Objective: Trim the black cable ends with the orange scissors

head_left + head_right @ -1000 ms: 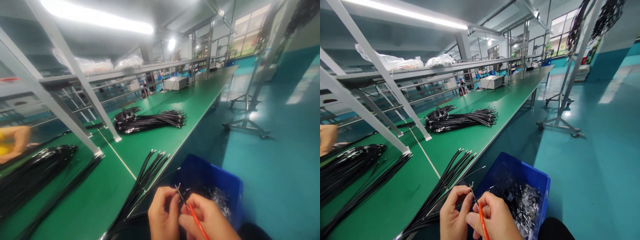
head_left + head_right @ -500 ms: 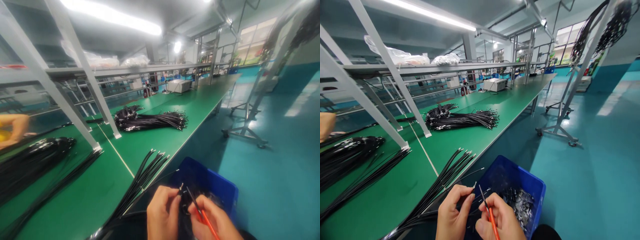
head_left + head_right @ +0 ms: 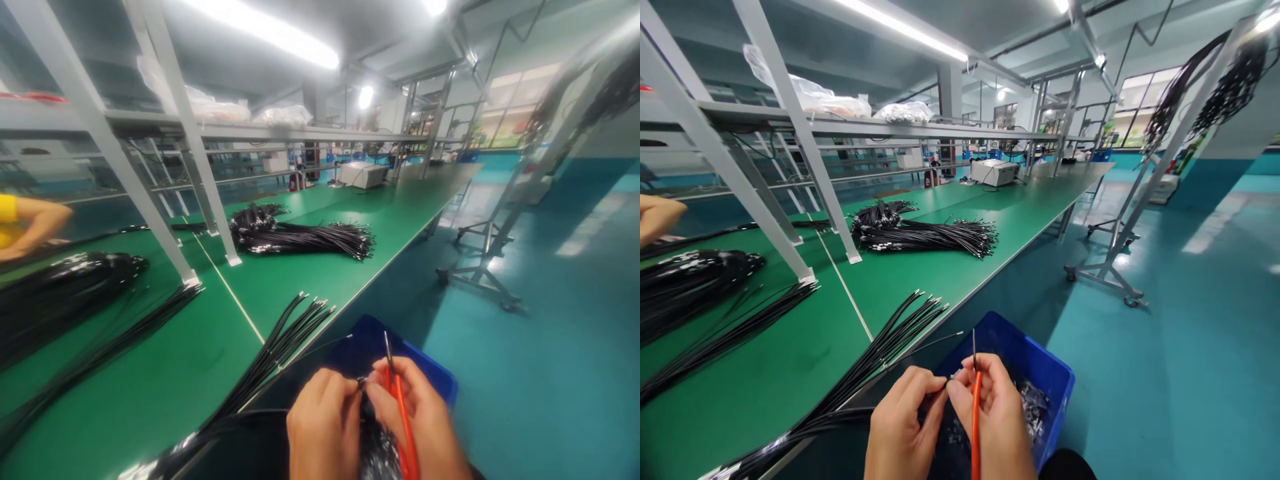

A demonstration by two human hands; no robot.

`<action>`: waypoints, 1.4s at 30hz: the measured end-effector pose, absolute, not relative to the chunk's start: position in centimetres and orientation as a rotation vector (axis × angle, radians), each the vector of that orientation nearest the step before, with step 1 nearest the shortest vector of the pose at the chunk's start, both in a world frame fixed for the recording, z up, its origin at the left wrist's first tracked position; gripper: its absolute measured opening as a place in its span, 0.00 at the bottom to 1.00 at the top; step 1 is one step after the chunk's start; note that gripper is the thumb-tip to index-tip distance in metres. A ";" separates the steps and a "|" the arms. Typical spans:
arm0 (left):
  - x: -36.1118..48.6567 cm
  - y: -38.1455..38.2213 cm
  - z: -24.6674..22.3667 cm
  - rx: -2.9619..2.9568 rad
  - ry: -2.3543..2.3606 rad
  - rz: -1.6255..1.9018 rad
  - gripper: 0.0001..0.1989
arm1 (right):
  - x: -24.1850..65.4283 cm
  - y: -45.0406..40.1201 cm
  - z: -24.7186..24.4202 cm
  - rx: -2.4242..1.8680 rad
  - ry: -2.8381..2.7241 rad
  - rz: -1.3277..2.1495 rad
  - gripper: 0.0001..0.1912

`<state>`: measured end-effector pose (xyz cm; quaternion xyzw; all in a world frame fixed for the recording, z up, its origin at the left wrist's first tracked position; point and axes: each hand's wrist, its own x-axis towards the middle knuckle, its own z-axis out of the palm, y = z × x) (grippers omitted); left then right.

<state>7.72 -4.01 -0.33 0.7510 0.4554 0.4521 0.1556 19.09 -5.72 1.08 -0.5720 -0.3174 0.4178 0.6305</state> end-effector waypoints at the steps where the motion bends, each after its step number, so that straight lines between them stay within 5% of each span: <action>1: 8.0 -4.2 -0.4 2.226 1.354 1.299 0.10 | 19.2 -5.4 0.6 -1.352 -0.787 0.927 0.14; 8: 8.4 -4.1 -1.4 2.369 1.520 1.280 0.13 | 19.0 -6.0 -0.3 -1.483 -0.976 0.613 0.08; 16: 6.6 -3.1 -0.2 1.960 1.235 1.271 0.07 | 22.0 -7.5 2.5 -1.217 -0.994 1.554 0.12; 24: 6.1 -3.1 0.6 1.896 1.158 1.305 0.07 | 22.4 -7.3 0.4 -1.087 -1.074 1.827 0.14; 33: 6.6 -3.7 0.3 1.965 1.152 1.343 0.08 | 21.8 -6.9 1.9 -1.155 -0.987 1.762 0.22; 42: 6.2 -3.3 0.5 1.899 1.169 1.297 0.08 | 20.9 -7.2 1.9 -1.365 -1.131 1.524 0.09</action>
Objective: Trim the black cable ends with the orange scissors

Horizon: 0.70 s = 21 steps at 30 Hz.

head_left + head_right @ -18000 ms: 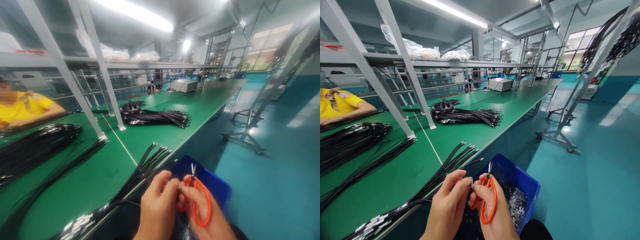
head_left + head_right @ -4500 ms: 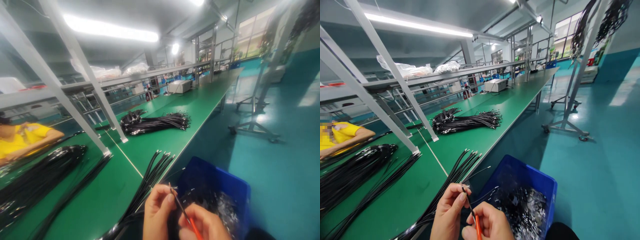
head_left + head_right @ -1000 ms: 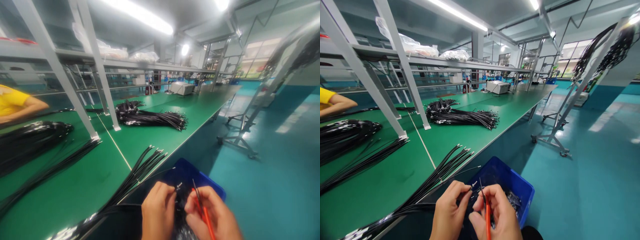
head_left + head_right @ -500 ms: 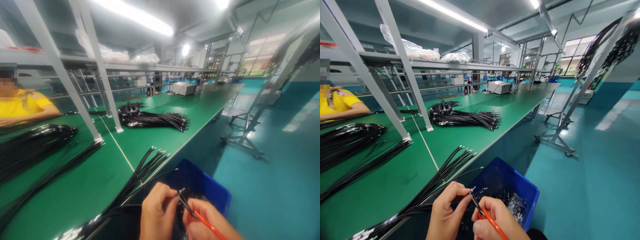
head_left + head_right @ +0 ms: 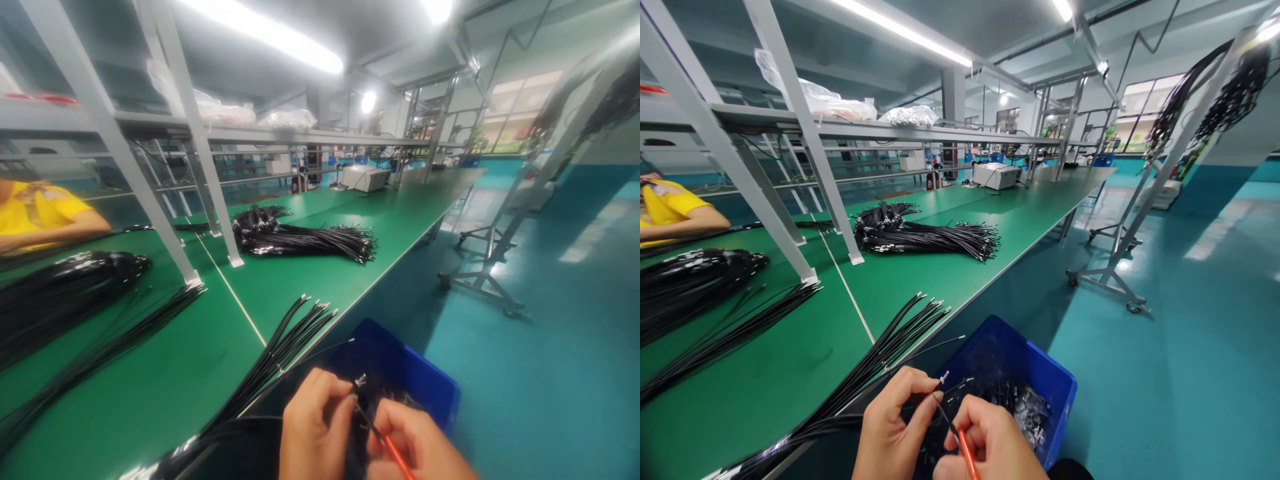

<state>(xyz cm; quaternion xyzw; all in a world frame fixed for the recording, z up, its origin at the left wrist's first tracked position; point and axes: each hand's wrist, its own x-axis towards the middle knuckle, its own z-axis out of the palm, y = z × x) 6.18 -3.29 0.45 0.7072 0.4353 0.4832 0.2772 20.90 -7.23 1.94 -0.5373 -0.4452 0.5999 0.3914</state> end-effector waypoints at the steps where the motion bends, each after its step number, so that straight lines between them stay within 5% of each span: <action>1: 6.1 -3.2 0.5 1.867 1.156 1.286 0.07 | 20.9 -7.3 1.8 -1.353 -1.084 1.457 0.10; 7: 5.5 -2.9 1.3 1.676 1.041 1.124 0.05 | 19.9 -6.2 2.4 -1.115 -0.676 1.164 0.20; 21: 5.4 -2.9 1.3 1.018 0.786 1.002 0.17 | 16.8 -6.2 1.6 -0.882 -0.585 1.366 0.13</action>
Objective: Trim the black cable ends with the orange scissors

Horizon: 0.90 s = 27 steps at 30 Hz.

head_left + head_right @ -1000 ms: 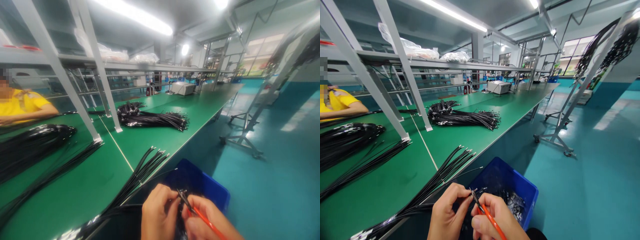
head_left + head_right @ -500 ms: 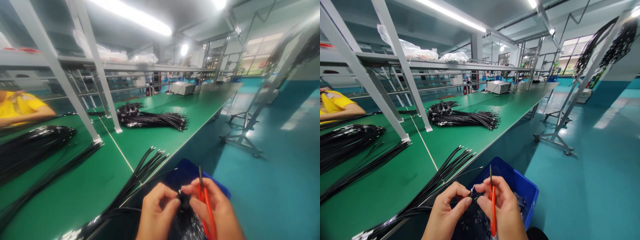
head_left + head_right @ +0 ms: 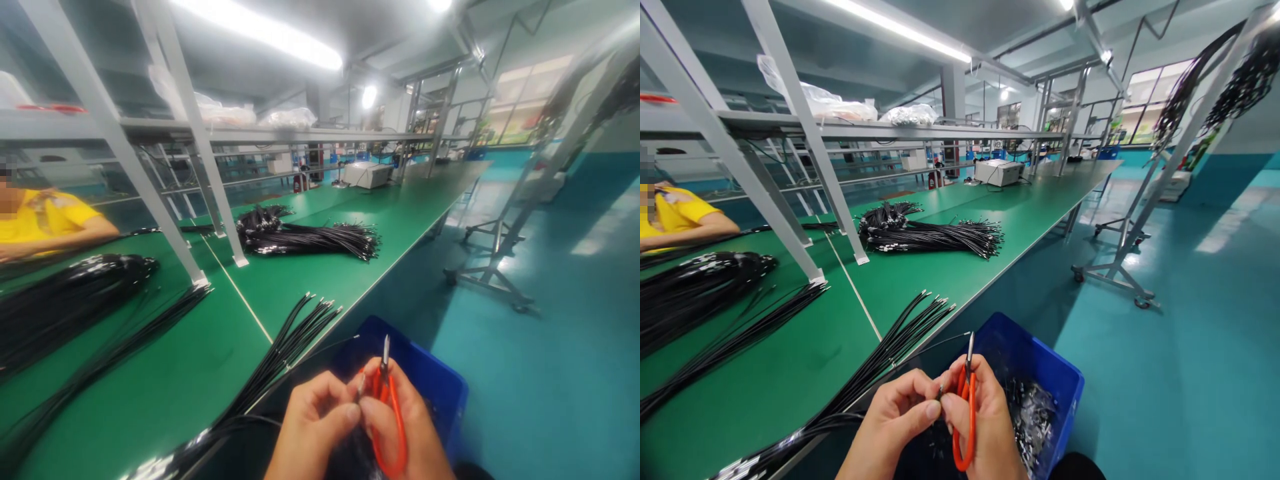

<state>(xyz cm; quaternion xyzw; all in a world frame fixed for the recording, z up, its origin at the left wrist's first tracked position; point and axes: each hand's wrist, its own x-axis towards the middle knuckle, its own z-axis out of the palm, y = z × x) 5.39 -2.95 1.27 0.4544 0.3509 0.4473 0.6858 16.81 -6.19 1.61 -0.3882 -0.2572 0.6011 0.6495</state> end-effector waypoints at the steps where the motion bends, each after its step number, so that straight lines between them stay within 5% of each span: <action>1: 5.4 -3.0 1.3 1.002 0.775 1.006 0.17 | 16.8 -6.2 1.6 -0.884 -0.584 1.365 0.14; 9: 4.9 -2.8 1.1 1.086 0.883 1.048 0.11 | 17.0 -5.9 1.6 -1.120 -0.575 1.148 0.17; 19: 6.5 -4.1 1.0 1.717 1.281 1.163 0.07 | 17.0 -6.2 0.8 -1.545 -1.064 0.464 0.04; 24: 6.1 -3.9 1.2 1.717 1.248 1.122 0.07 | 17.1 -6.9 0.7 -1.385 -1.326 0.101 0.12; 27: 5.2 -3.2 1.5 1.526 1.181 1.043 0.06 | 17.6 -7.4 0.8 -1.284 -1.397 0.339 0.11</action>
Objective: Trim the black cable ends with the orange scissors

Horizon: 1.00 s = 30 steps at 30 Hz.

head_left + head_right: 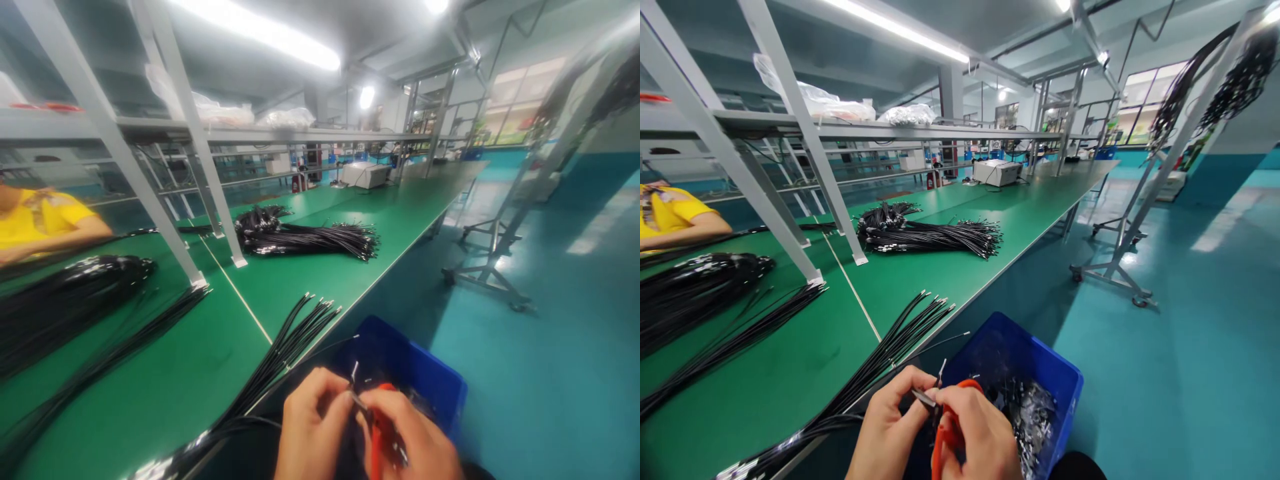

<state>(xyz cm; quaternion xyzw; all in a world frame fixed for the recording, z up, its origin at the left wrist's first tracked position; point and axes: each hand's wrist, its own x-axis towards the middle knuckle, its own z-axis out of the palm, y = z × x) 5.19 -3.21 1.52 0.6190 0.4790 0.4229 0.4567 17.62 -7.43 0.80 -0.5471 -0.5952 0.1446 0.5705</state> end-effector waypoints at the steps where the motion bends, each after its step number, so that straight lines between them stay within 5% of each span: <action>1: 4.9 -3.0 1.6 1.444 1.153 1.028 0.06 | 18.0 -7.5 0.8 -1.274 -1.378 0.528 0.09; 3: 4.5 -2.6 1.8 1.290 1.092 1.023 0.06 | 19.0 -7.4 0.7 -1.234 -1.283 0.950 0.08; 10: 3.9 -2.1 2.0 0.983 0.848 0.990 0.11 | 21.5 -6.1 0.6 -0.757 -1.096 1.961 0.26; 30: 4.0 -2.5 1.8 1.025 0.817 1.048 0.11 | 21.6 -7.2 0.3 -0.795 -0.826 1.954 0.19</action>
